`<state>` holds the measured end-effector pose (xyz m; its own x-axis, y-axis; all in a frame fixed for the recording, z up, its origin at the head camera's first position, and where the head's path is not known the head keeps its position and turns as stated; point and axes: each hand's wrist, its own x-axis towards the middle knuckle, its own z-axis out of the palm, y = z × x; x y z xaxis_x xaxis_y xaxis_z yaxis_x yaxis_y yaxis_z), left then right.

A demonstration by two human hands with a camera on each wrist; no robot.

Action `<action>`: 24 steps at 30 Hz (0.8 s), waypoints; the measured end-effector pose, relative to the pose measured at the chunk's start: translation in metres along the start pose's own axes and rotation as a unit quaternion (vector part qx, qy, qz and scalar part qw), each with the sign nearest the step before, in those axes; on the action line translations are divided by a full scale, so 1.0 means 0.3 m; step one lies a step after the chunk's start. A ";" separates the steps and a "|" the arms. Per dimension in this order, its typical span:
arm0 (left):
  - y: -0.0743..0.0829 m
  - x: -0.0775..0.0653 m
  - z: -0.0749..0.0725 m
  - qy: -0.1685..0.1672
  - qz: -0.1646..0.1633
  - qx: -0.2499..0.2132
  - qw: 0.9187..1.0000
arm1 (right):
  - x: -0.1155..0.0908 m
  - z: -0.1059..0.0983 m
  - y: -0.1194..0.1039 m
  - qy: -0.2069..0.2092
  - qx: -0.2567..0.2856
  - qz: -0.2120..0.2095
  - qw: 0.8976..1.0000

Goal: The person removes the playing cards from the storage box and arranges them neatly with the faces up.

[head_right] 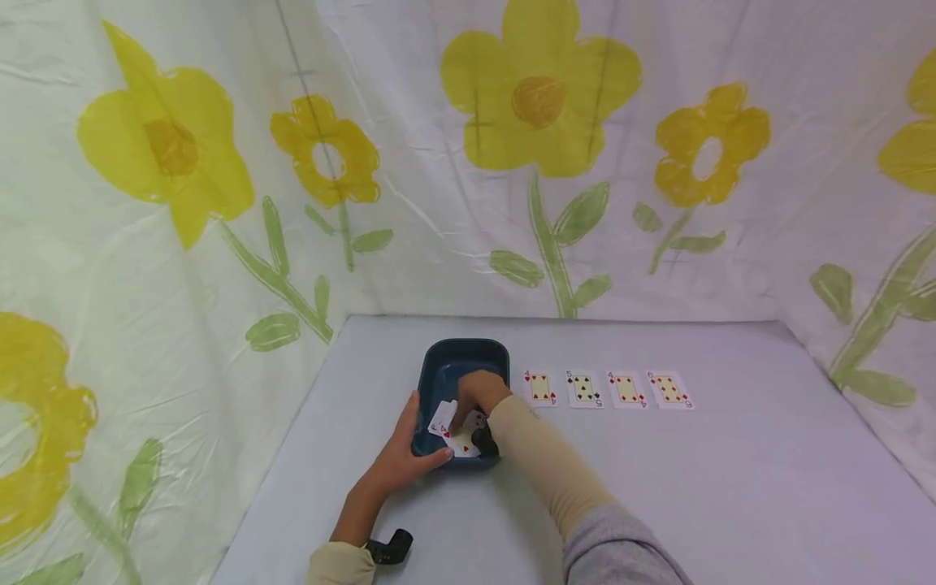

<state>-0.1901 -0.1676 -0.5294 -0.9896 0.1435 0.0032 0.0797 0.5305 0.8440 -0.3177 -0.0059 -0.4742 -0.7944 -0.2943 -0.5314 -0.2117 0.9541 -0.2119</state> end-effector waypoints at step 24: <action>-0.007 -0.002 -0.001 0.001 0.006 0.002 1.000 | -0.014 0.009 0.016 0.036 0.043 -0.017 0.998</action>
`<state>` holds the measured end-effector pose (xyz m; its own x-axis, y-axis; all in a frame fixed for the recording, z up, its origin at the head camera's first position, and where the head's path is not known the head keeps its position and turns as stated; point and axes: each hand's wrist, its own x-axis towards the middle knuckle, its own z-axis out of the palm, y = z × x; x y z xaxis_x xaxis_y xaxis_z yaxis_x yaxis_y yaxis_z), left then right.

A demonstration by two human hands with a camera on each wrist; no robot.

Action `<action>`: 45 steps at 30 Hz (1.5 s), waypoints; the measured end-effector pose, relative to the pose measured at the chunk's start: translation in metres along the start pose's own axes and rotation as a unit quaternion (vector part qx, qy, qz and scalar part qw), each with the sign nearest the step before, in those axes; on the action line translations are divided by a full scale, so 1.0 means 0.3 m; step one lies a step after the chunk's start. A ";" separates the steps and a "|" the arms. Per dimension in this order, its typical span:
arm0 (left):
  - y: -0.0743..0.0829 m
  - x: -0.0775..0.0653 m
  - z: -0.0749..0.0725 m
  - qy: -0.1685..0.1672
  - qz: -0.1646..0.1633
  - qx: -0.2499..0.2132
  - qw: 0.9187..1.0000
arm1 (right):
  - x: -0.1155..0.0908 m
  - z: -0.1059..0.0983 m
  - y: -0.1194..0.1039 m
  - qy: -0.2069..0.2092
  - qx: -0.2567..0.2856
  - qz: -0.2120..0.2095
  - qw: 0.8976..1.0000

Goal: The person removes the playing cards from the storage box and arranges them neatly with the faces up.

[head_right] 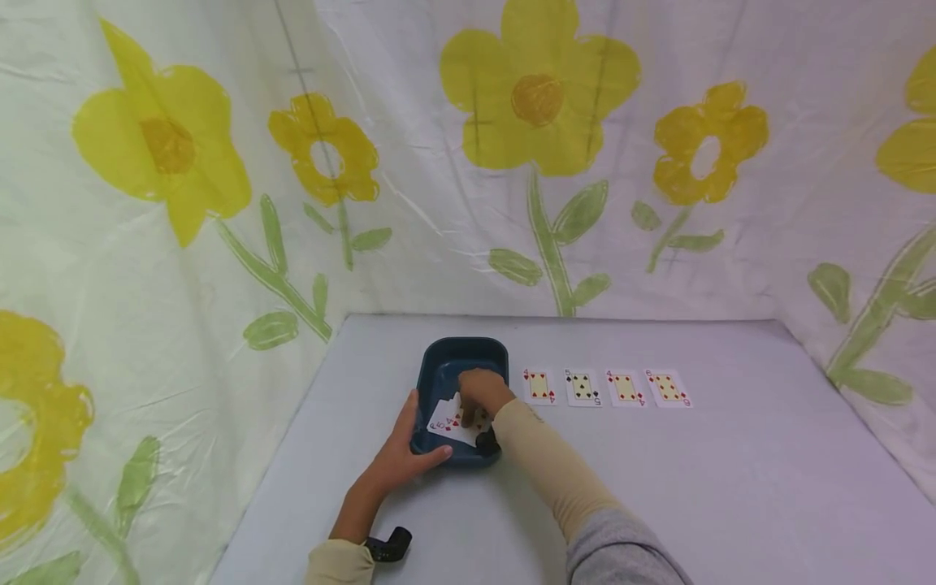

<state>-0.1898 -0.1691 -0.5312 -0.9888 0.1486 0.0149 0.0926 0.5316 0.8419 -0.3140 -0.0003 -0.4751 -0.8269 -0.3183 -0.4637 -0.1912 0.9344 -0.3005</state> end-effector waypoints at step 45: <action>0.001 0.008 0.012 0.010 -0.019 0.011 1.000 | -0.146 -0.072 0.259 0.133 0.357 -0.078 0.921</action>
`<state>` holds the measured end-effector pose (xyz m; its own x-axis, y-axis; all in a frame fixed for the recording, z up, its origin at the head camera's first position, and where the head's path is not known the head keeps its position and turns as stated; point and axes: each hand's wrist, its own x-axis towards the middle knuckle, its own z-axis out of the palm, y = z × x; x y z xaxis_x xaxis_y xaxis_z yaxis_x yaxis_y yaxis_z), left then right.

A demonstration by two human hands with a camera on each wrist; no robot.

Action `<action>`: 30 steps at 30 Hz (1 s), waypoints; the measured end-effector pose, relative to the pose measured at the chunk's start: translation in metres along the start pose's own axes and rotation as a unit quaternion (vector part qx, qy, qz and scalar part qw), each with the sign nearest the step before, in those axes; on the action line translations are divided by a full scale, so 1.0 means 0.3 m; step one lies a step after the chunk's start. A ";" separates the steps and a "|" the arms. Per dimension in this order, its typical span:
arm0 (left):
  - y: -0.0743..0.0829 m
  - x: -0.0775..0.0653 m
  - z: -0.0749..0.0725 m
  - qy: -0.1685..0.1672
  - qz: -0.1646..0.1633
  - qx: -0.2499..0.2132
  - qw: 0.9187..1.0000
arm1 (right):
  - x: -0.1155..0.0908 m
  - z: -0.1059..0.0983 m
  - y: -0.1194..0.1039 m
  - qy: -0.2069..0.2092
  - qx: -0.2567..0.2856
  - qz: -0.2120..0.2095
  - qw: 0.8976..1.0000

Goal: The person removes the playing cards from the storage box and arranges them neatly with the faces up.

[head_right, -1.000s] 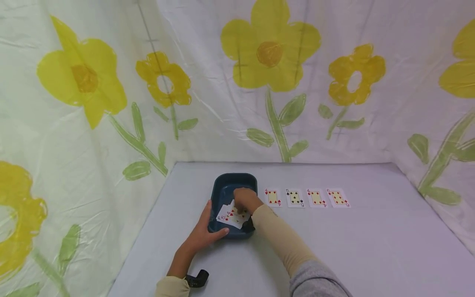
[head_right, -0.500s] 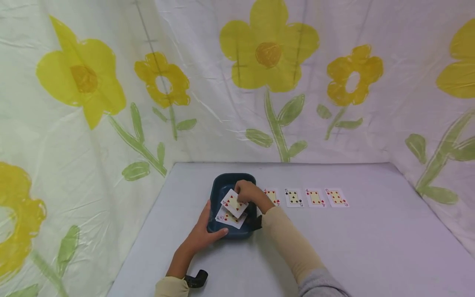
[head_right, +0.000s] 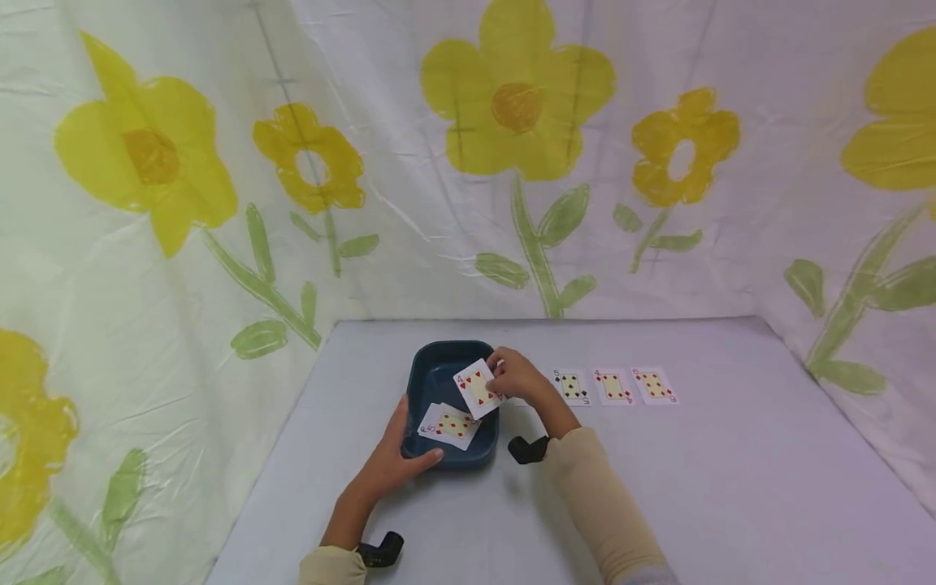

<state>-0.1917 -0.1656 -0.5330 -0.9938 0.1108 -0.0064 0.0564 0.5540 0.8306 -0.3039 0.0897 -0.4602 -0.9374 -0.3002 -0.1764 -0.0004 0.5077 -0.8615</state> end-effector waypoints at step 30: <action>0.007 -0.007 -0.003 -0.009 -0.003 -0.008 1.000 | -0.257 -0.016 0.242 0.104 0.144 0.093 0.980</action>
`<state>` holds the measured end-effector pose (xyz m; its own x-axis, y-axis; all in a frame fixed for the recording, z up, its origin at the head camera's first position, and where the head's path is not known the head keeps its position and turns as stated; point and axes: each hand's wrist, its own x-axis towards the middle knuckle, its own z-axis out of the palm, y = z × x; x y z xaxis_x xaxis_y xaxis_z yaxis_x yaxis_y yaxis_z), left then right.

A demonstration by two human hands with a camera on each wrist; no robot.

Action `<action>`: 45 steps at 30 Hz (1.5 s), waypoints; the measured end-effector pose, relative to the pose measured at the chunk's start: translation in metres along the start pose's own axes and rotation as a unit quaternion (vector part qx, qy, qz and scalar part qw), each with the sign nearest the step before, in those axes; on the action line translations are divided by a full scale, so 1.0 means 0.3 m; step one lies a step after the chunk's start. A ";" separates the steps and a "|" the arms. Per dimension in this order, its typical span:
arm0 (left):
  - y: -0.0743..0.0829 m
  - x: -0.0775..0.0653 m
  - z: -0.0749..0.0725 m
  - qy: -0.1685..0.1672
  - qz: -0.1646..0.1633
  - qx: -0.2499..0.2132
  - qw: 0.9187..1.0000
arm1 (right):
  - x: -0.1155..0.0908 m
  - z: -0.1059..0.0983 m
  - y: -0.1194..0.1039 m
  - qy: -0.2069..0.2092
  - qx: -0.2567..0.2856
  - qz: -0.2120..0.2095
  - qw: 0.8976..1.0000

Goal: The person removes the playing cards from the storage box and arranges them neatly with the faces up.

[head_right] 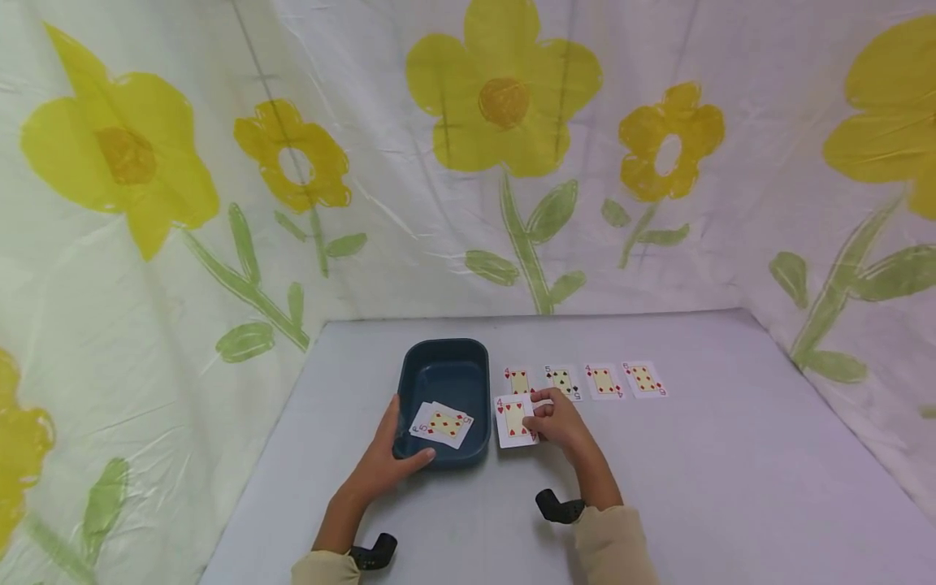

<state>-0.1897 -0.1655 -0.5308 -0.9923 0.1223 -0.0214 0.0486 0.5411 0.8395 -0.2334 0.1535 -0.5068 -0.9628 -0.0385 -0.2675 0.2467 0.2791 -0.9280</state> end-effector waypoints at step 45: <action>0.002 0.001 -0.006 -0.004 -0.002 -0.003 1.000 | -0.002 0.042 0.058 0.098 -0.268 -0.015 0.958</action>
<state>-0.1903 -0.1665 -0.5294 -0.9915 0.1267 -0.0285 0.0443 0.5367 0.8426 -0.2273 0.1464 -0.5259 -0.9838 0.1114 -0.1404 0.1766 0.7360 -0.6536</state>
